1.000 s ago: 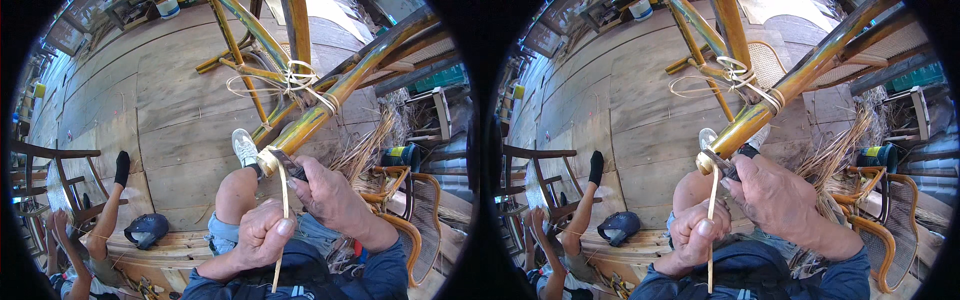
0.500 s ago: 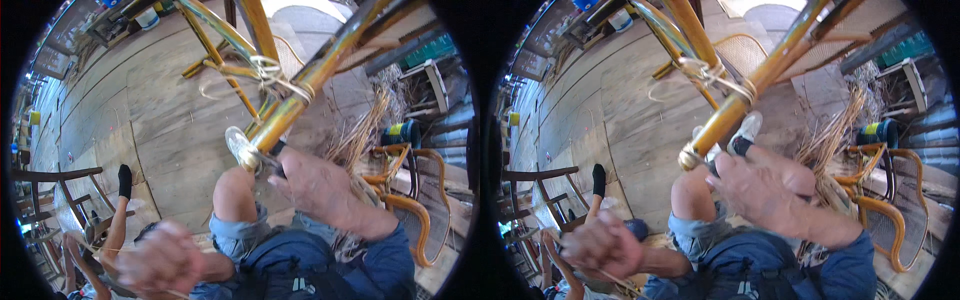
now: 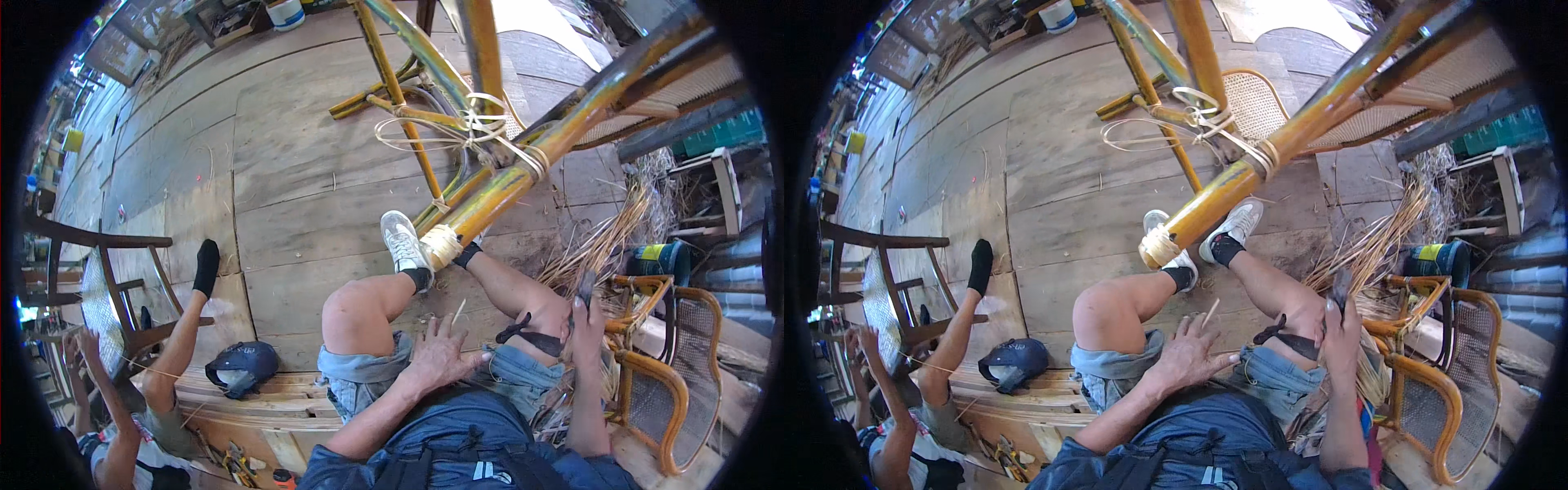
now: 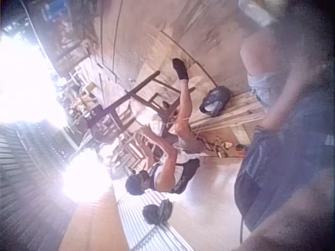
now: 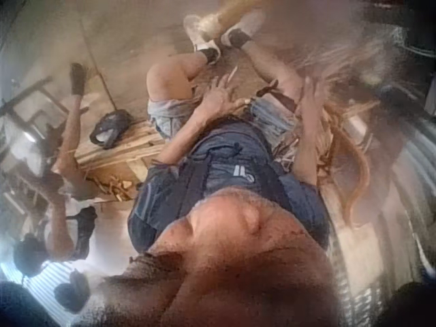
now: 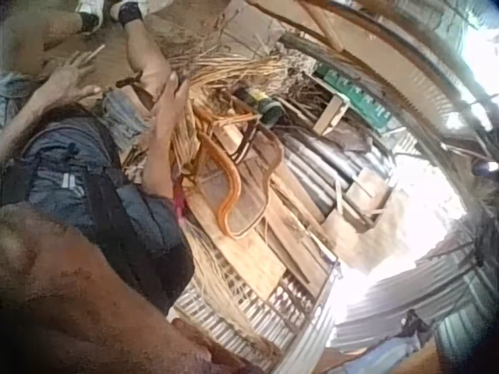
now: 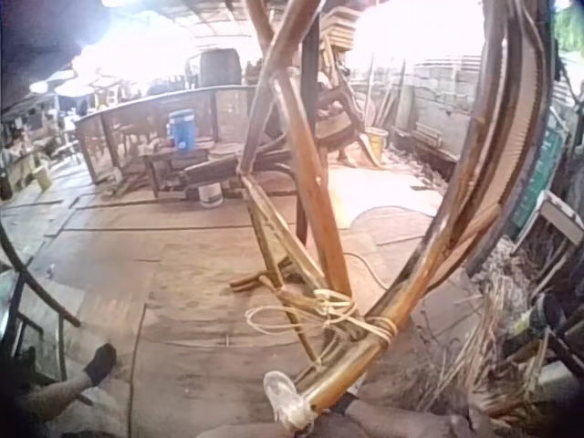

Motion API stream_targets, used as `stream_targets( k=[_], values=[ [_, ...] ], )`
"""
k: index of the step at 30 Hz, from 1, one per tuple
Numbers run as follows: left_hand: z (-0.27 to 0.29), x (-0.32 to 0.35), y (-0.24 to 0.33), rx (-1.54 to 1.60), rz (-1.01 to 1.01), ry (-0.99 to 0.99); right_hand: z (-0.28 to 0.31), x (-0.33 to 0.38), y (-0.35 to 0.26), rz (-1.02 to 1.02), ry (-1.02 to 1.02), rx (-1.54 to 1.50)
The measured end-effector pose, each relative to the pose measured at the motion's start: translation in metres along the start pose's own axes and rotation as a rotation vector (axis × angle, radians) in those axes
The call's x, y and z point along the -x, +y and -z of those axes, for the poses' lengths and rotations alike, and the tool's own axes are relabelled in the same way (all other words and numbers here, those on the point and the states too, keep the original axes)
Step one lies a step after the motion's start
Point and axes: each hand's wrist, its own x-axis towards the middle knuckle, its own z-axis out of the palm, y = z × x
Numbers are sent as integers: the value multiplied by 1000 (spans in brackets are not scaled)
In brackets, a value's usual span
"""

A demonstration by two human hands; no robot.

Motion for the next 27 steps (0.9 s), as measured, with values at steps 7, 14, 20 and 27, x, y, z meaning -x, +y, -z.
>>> stream_targets(
  k=[7, 14, 20, 27],
  values=[
    [72, -25, -49, 326, -79, 294, -11, 23, 65, -191, 102, -289],
    [125, -43, -63, 748, -218, 764, -26, 5, 44, -209, 139, -372],
    [130, -52, -60, 791, -358, 506, -23, 3, 39, -277, 164, -296],
    [124, -57, -64, 986, -391, 435, -14, 1, 37, -322, 173, -251]
  ],
)
